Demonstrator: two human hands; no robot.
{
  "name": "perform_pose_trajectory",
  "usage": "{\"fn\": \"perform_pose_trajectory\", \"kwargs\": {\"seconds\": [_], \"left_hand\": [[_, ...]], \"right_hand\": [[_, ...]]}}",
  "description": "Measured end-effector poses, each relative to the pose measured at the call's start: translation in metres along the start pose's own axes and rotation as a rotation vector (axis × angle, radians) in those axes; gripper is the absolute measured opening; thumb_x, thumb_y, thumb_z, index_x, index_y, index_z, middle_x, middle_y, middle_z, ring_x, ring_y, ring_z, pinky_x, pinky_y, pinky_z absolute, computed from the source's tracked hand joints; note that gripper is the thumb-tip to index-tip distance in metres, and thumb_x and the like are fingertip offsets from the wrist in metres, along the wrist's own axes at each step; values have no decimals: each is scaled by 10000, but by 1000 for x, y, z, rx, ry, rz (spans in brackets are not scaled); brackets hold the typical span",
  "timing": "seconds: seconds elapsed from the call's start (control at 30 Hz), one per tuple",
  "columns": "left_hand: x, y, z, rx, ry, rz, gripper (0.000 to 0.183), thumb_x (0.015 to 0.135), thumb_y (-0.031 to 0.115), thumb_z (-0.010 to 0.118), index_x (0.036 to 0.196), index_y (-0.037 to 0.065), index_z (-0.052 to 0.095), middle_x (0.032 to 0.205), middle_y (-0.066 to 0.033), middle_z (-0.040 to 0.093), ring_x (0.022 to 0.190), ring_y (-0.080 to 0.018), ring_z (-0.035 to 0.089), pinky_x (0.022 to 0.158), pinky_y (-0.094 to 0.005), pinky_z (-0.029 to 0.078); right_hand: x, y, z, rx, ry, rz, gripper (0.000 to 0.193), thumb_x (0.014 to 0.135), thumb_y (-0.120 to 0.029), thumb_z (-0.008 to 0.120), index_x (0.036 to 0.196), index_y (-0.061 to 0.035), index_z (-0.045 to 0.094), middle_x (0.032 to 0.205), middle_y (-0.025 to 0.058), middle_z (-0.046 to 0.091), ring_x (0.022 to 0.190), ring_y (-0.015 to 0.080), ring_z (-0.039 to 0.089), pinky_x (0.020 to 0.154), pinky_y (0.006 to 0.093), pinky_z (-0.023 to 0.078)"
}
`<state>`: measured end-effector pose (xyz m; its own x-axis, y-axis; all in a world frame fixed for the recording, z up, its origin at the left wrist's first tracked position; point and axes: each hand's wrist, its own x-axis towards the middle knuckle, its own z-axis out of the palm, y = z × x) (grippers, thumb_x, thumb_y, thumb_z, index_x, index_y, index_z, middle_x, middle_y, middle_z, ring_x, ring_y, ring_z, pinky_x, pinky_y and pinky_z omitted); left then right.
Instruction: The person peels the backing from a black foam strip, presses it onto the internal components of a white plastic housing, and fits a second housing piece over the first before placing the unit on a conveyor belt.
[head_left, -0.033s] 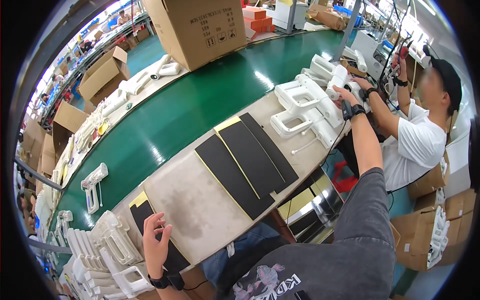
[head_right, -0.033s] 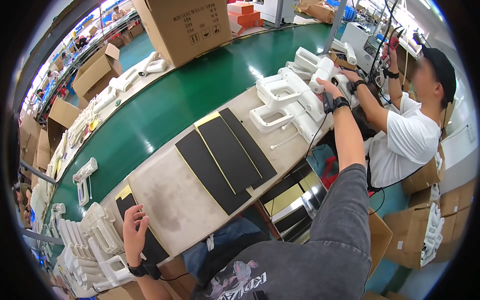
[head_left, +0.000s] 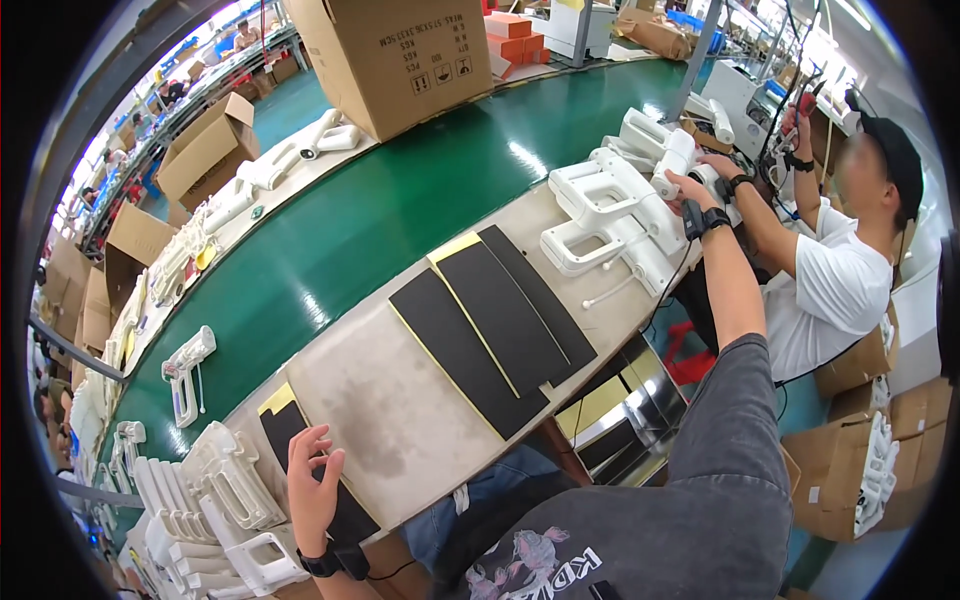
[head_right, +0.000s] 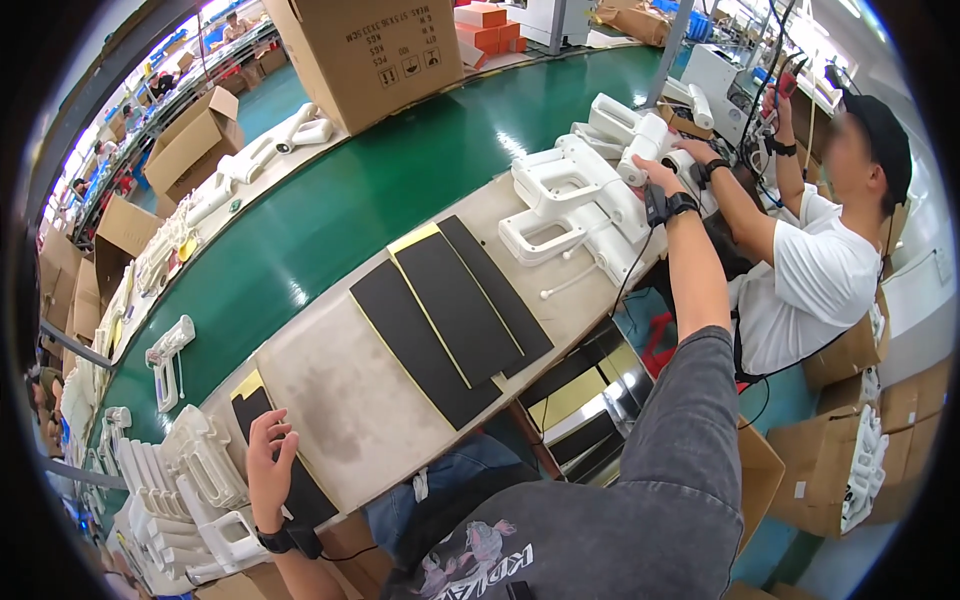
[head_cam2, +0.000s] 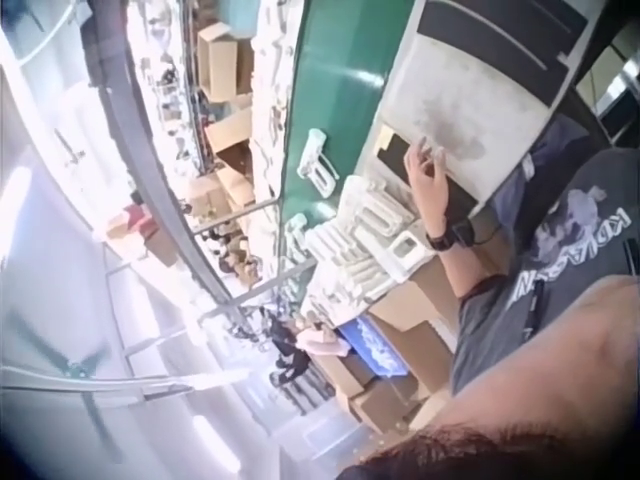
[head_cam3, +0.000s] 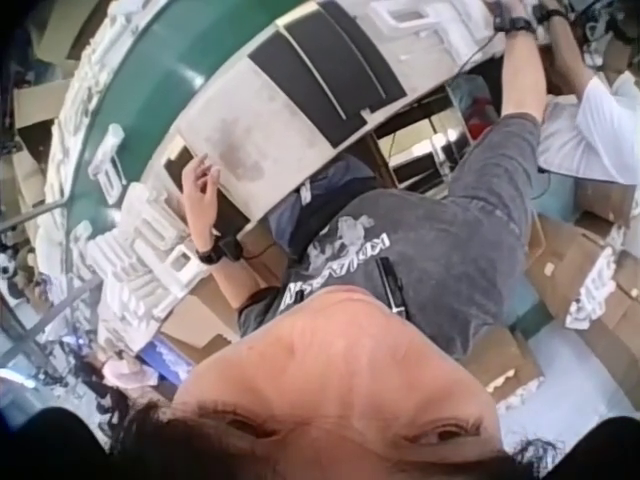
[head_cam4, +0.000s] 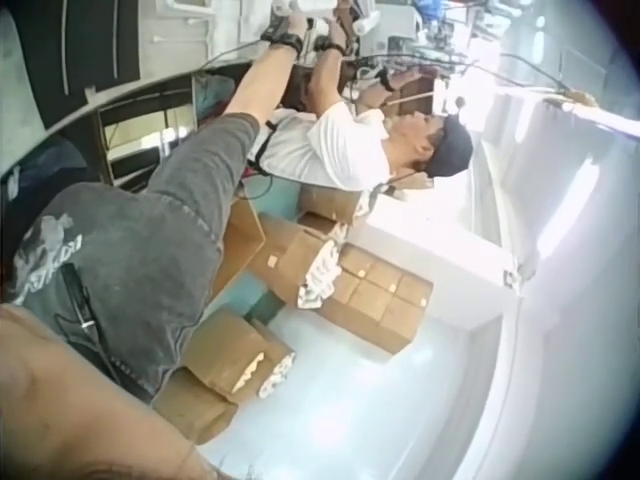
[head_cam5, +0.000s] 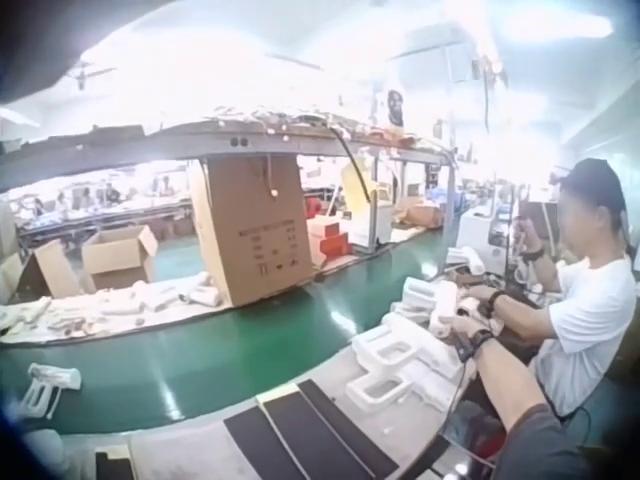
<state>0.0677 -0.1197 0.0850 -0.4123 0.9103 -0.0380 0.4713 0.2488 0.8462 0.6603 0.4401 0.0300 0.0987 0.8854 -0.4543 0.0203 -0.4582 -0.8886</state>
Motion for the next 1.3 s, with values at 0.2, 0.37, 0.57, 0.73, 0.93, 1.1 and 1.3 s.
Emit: {"fn": "perform_pose_trajectory", "kwargs": {"seconds": [0.2,0.37,0.57,0.73,0.93,1.1,1.3], "left_hand": [[5,7,9,-16,-29,15,365,934,85,642,1287,25,568,1258,-82,536,1072,-192,600,878,-307,503],[4,-1,-1,22,1,31,363,916,66,666,1267,23,584,1247,-92,541,1071,-200,599,870,-300,507],[18,-3,-8,57,103,77,369,927,200,719,1250,59,609,1201,-69,567,1051,-181,588,879,-314,489],[48,-29,-31,248,390,63,422,892,276,724,1201,8,618,1217,-212,593,1151,-394,564,992,-444,462],[109,-27,-48,339,446,62,489,891,362,718,1233,30,607,1252,-215,580,1177,-421,544,1009,-476,459],[179,12,-70,489,344,-83,620,869,477,704,1264,15,580,1323,-236,549,1246,-417,518,1038,-507,452],[235,-60,-204,810,302,-282,820,784,614,700,1282,-24,572,1322,-235,600,1254,-377,567,1071,-456,444]], "right_hand": [[-9,1,8,-77,58,52,625,887,-603,674,1218,-77,606,1150,54,649,1006,167,608,897,324,493],[36,22,-23,-241,38,57,524,874,-518,714,1227,-151,589,1098,48,643,950,210,603,833,346,501],[53,3,-106,-485,44,-305,425,968,-350,638,1319,-165,487,817,45,593,529,144,522,427,327,432],[14,17,-29,-461,-20,-754,540,1013,-337,587,1449,-38,478,1332,82,599,1089,174,601,935,292,470],[-303,40,210,-447,-717,-697,418,1026,-228,561,1386,-17,536,1257,122,633,983,171,643,873,313,518],[-313,121,293,-304,-949,-473,340,999,-131,592,1314,-3,576,1172,111,664,919,158,654,812,289,534],[-302,177,310,-304,-831,-568,278,988,-61,610,1254,20,596,1055,75,673,883,120,638,797,256,534]]}}
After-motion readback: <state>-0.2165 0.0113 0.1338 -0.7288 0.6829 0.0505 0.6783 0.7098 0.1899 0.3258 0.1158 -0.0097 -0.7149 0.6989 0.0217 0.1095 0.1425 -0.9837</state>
